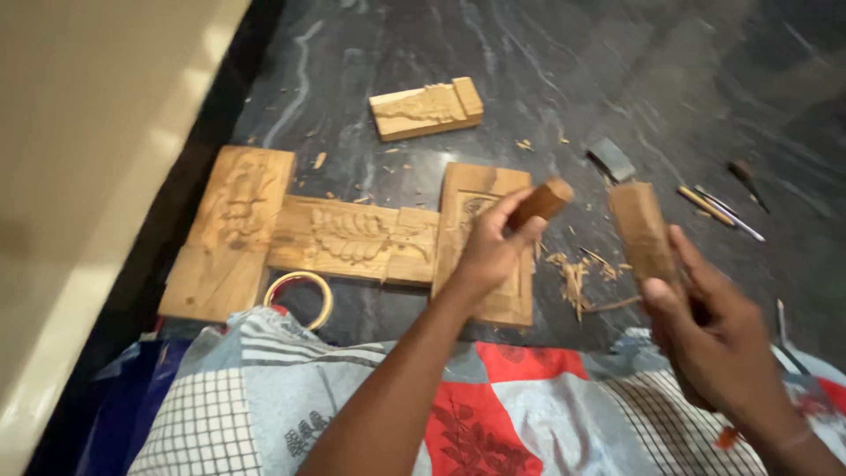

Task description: The person carves a floral design into a rectangular wooden block using a chisel and a wooden mallet. They repeatedly strike the chisel to remove wood shavings and refine the pattern.

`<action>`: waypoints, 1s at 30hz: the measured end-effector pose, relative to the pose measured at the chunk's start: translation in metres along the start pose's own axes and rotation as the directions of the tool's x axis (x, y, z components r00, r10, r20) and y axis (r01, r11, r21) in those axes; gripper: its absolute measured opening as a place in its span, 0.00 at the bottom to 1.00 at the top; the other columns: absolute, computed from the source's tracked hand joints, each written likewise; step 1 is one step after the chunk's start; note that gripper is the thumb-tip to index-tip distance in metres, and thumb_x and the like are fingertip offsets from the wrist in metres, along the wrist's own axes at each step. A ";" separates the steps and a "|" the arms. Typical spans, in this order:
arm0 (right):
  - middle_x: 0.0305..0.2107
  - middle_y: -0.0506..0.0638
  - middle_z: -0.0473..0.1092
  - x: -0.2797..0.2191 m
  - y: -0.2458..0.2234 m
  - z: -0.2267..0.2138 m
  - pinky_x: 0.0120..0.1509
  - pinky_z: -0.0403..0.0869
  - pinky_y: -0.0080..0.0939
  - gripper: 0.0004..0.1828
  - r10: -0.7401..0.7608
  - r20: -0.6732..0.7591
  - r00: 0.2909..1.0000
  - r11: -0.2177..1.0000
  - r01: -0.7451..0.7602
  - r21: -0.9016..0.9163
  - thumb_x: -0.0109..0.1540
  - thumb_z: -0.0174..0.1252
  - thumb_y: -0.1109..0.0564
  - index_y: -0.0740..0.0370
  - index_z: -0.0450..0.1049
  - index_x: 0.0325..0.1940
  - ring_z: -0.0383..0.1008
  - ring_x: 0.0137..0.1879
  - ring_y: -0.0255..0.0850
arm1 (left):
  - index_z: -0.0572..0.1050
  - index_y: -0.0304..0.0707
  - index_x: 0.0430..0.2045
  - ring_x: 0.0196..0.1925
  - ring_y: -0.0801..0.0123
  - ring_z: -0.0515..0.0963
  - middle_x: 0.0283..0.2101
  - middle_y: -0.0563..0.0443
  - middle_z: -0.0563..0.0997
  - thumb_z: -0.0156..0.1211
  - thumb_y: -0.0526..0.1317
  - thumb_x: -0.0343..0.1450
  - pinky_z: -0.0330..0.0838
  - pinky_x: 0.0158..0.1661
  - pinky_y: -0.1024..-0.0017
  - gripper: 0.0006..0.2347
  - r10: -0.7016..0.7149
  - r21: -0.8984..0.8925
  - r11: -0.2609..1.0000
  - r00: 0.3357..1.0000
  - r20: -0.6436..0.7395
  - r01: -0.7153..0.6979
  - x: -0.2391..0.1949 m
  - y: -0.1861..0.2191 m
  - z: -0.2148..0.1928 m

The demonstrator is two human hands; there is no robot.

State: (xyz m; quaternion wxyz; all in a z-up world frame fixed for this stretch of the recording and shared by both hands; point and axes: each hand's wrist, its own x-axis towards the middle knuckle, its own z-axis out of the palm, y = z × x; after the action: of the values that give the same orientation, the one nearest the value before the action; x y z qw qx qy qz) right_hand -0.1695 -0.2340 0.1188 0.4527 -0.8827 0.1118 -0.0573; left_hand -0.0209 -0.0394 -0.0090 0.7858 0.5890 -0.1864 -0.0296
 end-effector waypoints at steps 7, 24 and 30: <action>0.41 0.55 0.77 -0.001 -0.037 0.010 0.42 0.75 0.39 0.41 -0.297 0.081 0.951 0.916 0.308 -0.258 0.62 0.60 0.44 0.57 0.59 0.76 0.79 0.39 0.38 | 0.69 0.33 0.63 0.57 0.75 0.76 0.55 0.54 0.79 0.62 0.37 0.74 0.70 0.58 0.74 0.21 0.047 -0.099 0.994 0.998 0.047 -0.042 0.005 0.004 -0.005; 0.33 0.61 0.77 0.111 -0.078 0.028 0.42 0.73 0.50 0.33 -0.439 0.215 0.872 0.805 0.488 -0.338 0.63 0.60 0.37 0.63 0.73 0.63 0.79 0.37 0.50 | 0.69 0.33 0.60 0.37 0.72 0.75 0.39 0.51 0.79 0.57 0.38 0.75 0.71 0.37 0.73 0.18 -0.116 0.097 0.988 0.992 -0.049 0.120 0.035 0.006 -0.021; 0.33 0.62 0.76 0.094 -0.070 0.031 0.40 0.74 0.48 0.32 -0.518 0.114 0.848 0.772 0.521 -0.364 0.65 0.61 0.36 0.64 0.74 0.60 0.79 0.34 0.49 | 0.71 0.33 0.58 0.37 0.72 0.75 0.39 0.51 0.79 0.55 0.38 0.77 0.72 0.40 0.74 0.15 -0.165 0.182 0.972 0.983 0.083 0.148 0.038 0.017 -0.022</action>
State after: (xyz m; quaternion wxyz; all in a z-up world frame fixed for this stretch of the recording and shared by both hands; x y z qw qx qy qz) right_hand -0.0623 -0.1934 0.1579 0.2391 -0.9500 -0.1289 -0.1540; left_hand 0.0184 -0.0239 0.0115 0.7163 0.6663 -0.1796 -0.1038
